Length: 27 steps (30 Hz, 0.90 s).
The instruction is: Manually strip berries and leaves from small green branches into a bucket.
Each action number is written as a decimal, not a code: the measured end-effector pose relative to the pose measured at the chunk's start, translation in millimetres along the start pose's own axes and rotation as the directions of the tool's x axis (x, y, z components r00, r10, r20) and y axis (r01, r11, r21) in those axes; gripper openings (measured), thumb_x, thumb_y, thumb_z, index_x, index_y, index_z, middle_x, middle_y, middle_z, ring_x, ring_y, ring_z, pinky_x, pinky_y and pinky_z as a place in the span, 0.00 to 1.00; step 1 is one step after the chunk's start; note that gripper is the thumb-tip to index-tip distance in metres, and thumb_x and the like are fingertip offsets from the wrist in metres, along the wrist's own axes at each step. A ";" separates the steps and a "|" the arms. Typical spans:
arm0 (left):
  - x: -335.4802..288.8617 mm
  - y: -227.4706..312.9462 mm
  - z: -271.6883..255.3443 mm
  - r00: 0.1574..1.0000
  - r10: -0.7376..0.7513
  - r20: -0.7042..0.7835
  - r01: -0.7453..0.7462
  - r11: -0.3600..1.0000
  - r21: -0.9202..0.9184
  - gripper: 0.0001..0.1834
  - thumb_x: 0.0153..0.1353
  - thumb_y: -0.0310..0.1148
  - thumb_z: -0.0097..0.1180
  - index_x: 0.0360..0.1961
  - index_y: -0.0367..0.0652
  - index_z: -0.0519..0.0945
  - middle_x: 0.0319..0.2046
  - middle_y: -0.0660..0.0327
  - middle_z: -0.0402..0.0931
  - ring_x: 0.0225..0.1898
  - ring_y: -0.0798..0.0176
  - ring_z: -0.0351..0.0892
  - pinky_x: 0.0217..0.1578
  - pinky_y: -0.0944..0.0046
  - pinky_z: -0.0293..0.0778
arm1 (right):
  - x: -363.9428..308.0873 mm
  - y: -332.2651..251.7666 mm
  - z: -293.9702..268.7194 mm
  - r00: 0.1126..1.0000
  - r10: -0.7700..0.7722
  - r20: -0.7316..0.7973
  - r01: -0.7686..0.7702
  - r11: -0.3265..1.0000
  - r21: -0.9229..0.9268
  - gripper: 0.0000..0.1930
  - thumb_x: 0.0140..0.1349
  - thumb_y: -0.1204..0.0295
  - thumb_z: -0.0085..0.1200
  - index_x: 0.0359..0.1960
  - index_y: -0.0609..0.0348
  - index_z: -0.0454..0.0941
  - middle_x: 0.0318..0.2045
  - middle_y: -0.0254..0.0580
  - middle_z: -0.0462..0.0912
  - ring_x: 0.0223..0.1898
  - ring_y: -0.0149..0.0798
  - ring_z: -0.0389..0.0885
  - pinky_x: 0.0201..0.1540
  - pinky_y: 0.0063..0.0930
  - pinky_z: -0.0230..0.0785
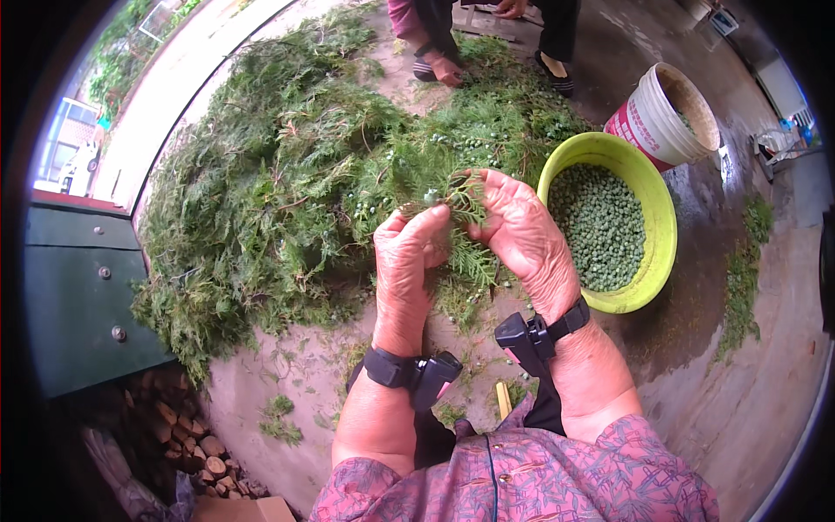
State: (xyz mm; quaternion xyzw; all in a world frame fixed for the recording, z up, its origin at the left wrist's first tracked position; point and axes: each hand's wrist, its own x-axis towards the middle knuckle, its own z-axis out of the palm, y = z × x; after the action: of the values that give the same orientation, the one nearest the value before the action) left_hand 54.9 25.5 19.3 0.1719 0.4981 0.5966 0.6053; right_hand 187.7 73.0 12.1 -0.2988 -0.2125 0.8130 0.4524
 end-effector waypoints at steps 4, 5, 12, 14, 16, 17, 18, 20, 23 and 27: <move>3.6 -0.8 -2.4 0.999 0.005 0.035 -0.005 1.000 0.000 0.08 0.50 0.31 0.60 0.31 0.43 0.77 0.23 0.70 0.75 0.20 0.79 0.68 0.19 0.77 0.62 | 0.5 -0.3 0.0 0.996 0.010 0.084 0.000 0.993 -0.117 0.11 0.57 0.75 0.53 0.43 0.60 0.73 0.34 0.35 0.80 0.31 0.24 0.75 0.28 0.13 0.65; 3.4 -2.7 -1.9 0.999 0.017 0.049 -0.018 1.000 0.011 0.08 0.50 0.30 0.60 0.32 0.42 0.78 0.23 0.70 0.75 0.20 0.79 0.67 0.19 0.78 0.61 | -0.2 0.4 0.2 0.999 0.001 0.051 0.006 0.989 -0.145 0.10 0.57 0.75 0.53 0.41 0.60 0.74 0.33 0.34 0.80 0.31 0.23 0.75 0.28 0.13 0.65; 4.5 -15.1 11.1 0.995 0.099 0.026 -0.102 0.988 0.119 0.07 0.51 0.25 0.59 0.34 0.38 0.79 0.26 0.68 0.77 0.22 0.80 0.68 0.21 0.77 0.63 | 4.8 15.7 -0.2 0.776 -0.629 0.036 0.355 0.389 -0.850 0.03 0.55 0.79 0.52 0.32 0.65 0.76 0.27 0.38 0.79 0.28 0.27 0.74 0.32 0.17 0.65; -1.4 -13.5 14.6 0.990 0.133 0.047 -0.137 0.987 0.088 0.07 0.52 0.24 0.59 0.33 0.38 0.79 0.27 0.68 0.77 0.23 0.79 0.69 0.23 0.77 0.64 | 10.1 17.3 -3.4 0.734 -0.673 -0.085 0.499 0.620 -0.606 0.03 0.56 0.78 0.53 0.32 0.64 0.76 0.26 0.37 0.78 0.25 0.26 0.72 0.27 0.16 0.64; -4.0 -11.7 13.7 0.984 0.166 0.061 -0.169 0.984 0.059 0.06 0.52 0.24 0.59 0.33 0.38 0.79 0.27 0.68 0.77 0.24 0.79 0.69 0.25 0.77 0.65 | 9.1 -7.3 -11.0 0.830 -0.465 -0.309 0.292 0.833 -0.469 0.06 0.59 0.73 0.53 0.33 0.63 0.75 0.24 0.33 0.76 0.19 0.22 0.70 0.18 0.16 0.63; -4.2 -10.4 13.8 0.981 0.185 0.062 -0.192 0.973 0.128 0.06 0.52 0.24 0.58 0.33 0.38 0.79 0.27 0.68 0.77 0.26 0.79 0.70 0.27 0.77 0.65 | 12.0 -14.1 -21.5 0.848 -0.460 -0.263 0.357 0.863 -0.357 0.06 0.59 0.72 0.52 0.33 0.63 0.74 0.24 0.34 0.76 0.19 0.23 0.70 0.18 0.17 0.63; -3.6 -9.4 11.9 0.977 0.208 0.056 -0.215 0.956 0.199 0.06 0.52 0.23 0.58 0.34 0.37 0.79 0.28 0.68 0.77 0.27 0.78 0.71 0.28 0.77 0.66 | 13.2 -18.2 -17.6 0.866 -0.454 -0.211 0.407 0.884 -0.231 0.07 0.60 0.72 0.52 0.34 0.63 0.74 0.24 0.34 0.75 0.20 0.23 0.71 0.19 0.17 0.64; 0.5 -13.4 9.0 0.971 0.231 0.063 -0.239 0.947 0.213 0.07 0.53 0.24 0.58 0.34 0.37 0.79 0.27 0.69 0.77 0.26 0.79 0.69 0.27 0.77 0.65 | 4.8 -21.2 -5.1 0.880 -0.424 -0.214 0.391 0.903 -0.179 0.07 0.60 0.72 0.51 0.36 0.63 0.72 0.25 0.34 0.75 0.22 0.24 0.72 0.21 0.16 0.64; 3.3 -18.3 12.5 0.950 0.311 0.021 -0.307 0.921 0.239 0.06 0.53 0.25 0.58 0.34 0.39 0.80 0.23 0.72 0.75 0.22 0.81 0.66 0.22 0.78 0.61 | -2.9 -25.2 1.0 0.967 -0.254 0.001 0.252 0.960 -0.119 0.05 0.61 0.75 0.49 0.36 0.64 0.72 0.27 0.36 0.76 0.24 0.25 0.74 0.22 0.16 0.64; 7.5 -24.4 1.0 0.920 0.387 0.060 -0.384 0.866 0.320 0.04 0.53 0.24 0.57 0.31 0.38 0.80 0.24 0.70 0.76 0.22 0.80 0.67 0.22 0.77 0.62 | -6.3 -7.6 11.8 0.958 -0.249 0.139 0.279 0.718 -0.638 0.10 0.54 0.73 0.58 0.37 0.62 0.77 0.28 0.34 0.76 0.27 0.26 0.73 0.31 0.17 0.68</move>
State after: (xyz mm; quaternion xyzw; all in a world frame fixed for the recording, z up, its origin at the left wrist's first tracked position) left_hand 67.5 27.0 -2.8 0.3633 0.5471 0.6155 0.4357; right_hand 186.9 70.5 27.3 -0.3860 -0.5317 0.6215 0.4266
